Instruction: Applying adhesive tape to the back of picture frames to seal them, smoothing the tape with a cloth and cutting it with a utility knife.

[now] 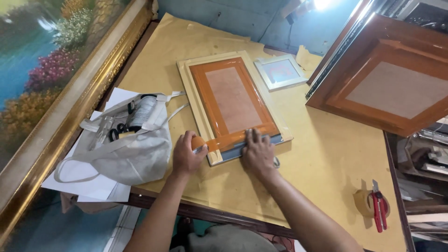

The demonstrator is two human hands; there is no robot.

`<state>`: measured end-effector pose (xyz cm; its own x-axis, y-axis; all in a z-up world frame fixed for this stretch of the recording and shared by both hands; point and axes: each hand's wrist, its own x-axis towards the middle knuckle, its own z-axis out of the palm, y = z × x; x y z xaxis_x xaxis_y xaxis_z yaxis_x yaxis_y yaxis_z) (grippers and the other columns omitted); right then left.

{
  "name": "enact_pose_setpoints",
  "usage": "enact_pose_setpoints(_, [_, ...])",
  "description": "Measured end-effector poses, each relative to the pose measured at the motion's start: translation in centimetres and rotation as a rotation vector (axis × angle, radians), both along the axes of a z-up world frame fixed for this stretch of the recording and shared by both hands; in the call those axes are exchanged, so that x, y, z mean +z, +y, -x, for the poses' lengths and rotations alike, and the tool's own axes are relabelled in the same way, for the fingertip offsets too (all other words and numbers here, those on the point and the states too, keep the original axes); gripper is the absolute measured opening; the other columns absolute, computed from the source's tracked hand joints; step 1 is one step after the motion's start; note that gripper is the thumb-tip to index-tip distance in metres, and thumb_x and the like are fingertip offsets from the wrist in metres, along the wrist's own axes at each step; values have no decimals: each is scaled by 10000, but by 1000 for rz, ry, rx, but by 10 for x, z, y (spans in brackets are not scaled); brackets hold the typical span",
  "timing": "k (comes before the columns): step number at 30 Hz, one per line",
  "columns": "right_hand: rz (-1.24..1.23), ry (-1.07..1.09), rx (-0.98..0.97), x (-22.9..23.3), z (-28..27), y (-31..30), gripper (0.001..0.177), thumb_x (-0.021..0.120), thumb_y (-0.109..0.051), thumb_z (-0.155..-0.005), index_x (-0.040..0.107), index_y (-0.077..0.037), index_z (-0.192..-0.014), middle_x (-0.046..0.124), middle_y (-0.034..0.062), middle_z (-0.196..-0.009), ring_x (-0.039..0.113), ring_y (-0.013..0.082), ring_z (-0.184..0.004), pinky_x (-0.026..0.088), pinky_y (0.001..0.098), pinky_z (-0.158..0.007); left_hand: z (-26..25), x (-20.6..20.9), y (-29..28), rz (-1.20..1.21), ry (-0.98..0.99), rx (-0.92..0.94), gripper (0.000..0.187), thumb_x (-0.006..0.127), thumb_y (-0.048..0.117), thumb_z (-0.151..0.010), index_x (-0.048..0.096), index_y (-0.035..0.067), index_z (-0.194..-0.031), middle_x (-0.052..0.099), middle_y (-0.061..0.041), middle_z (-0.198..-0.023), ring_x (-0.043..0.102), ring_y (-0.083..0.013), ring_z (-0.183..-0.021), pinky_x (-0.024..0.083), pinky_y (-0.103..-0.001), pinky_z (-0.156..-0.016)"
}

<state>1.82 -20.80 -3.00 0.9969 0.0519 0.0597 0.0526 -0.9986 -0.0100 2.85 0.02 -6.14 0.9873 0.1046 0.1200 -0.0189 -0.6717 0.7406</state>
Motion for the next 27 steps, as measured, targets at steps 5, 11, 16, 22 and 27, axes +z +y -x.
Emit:
enact_pose_setpoints(5, [-41, 44, 183, -4, 8, 56, 637, 433, -306, -699, 344, -123, -1302, 304, 65, -1260, 400, 324, -952, 374, 413, -703, 2, 4, 0, 20, 4, -8, 425, 638, 337, -633, 453, 151, -967, 532, -133, -842, 579, -346, -857, 478, -462, -711])
enact_pose_setpoints(11, [138, 131, 188, -6, -16, -8, 545, 417, -319, -747, 417, -172, -1272, 290, 81, -1251, 375, 350, -937, 363, 450, -697, 3, 8, 2, 28, 44, -27, 417, 628, 339, -652, 443, 156, -978, 534, -134, -864, 576, -337, -883, 475, -448, -729])
enact_pose_setpoints(16, [90, 235, -191, 26, -26, -49, 527, 294, -318, -866, 264, -194, -1378, 336, 91, -1204, 379, 349, -1008, 338, 456, -752, 4, 9, 0, 31, 70, -18, 425, 627, 358, -652, 439, 163, -979, 539, -133, -874, 574, -331, -896, 477, -443, -748])
enact_pose_setpoints(22, [209, 181, 11, -5, -14, 0, 455, 467, -341, -764, 543, -101, -1144, 284, 179, -1274, 326, 392, -975, 360, 598, -726, -1, 8, 0, 11, 51, -27, 415, 616, 346, -654, 453, 151, -982, 555, -143, -854, 585, -344, -871, 476, -462, -731])
enact_pose_setpoints(27, [-68, 150, 145, 12, 14, 57, 559, 298, -332, -789, 316, -146, -1316, 342, 82, -1092, 364, 295, -925, 326, 390, -706, -2, 3, 0, -34, 28, -13, 440, 630, 369, -639, 447, 172, -988, 556, -127, -859, 588, -335, -875, 479, -458, -737])
